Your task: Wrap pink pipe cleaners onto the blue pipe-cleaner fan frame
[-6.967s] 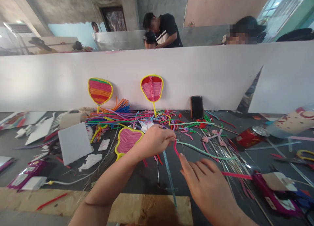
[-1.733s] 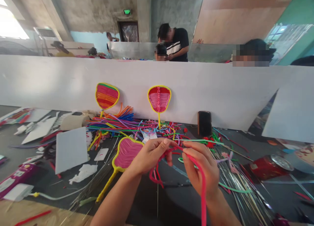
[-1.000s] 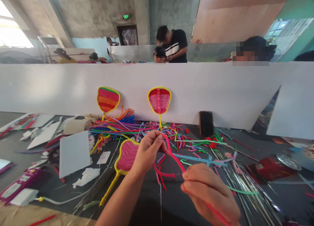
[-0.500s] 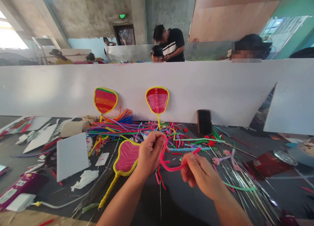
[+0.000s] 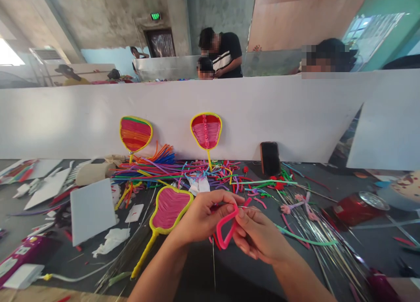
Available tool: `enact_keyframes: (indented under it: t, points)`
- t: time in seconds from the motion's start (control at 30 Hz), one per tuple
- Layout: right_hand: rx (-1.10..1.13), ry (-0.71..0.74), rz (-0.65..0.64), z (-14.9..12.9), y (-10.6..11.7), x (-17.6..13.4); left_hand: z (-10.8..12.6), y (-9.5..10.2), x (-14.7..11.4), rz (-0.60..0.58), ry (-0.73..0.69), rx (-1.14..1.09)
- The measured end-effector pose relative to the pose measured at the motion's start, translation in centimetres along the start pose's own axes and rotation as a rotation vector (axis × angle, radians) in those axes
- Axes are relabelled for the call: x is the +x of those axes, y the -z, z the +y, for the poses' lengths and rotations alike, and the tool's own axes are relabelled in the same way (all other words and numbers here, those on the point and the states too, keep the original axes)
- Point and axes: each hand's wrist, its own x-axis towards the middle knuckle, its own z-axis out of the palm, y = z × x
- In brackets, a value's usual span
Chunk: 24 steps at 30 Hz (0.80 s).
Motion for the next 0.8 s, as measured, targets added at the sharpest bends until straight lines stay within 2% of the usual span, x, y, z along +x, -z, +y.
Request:
enact_keyframes:
  t: [0.1, 0.23, 0.37, 0.5, 0.6, 0.67, 0.73, 0.8]
  points:
    - [0.203, 0.026, 0.030, 0.6, -0.7, 0.5, -0.1, -0.1, 0.1, 0.041, 0.010, -0.038]
    - [0.474, 0.073, 0.082, 0.8, -1.8, 0.9, -0.3, -0.1, 0.4, 0.161, 0.022, 0.007]
    - [0.510, 0.207, 0.139, 0.0, -2.1, 0.3, -0.3, 0.3, 0.5, 0.267, 0.010, 0.080]
    - [0.178, 0.351, 0.077, -1.4, -0.6, -1.4, -0.2, 1.0, 0.4, 0.316, 0.047, 0.037]
    - [-0.148, 0.599, 0.323, -2.7, 1.4, -2.8, -0.1, 1.5, 0.2, 0.271, 0.076, -0.005]
    - [-0.311, 0.684, 0.463, -3.6, 2.8, -3.4, 0.0, 1.8, 0.0, 0.213, 0.071, -0.054]
    - [-0.465, 0.637, 0.496, -4.3, 4.0, -3.8, 0.1, 2.1, -0.3, 0.172, 0.060, -0.117]
    - [-0.616, 0.519, 0.470, -4.7, 4.7, -4.0, 0.1, 2.4, -0.4, 0.120, 0.081, -0.170]
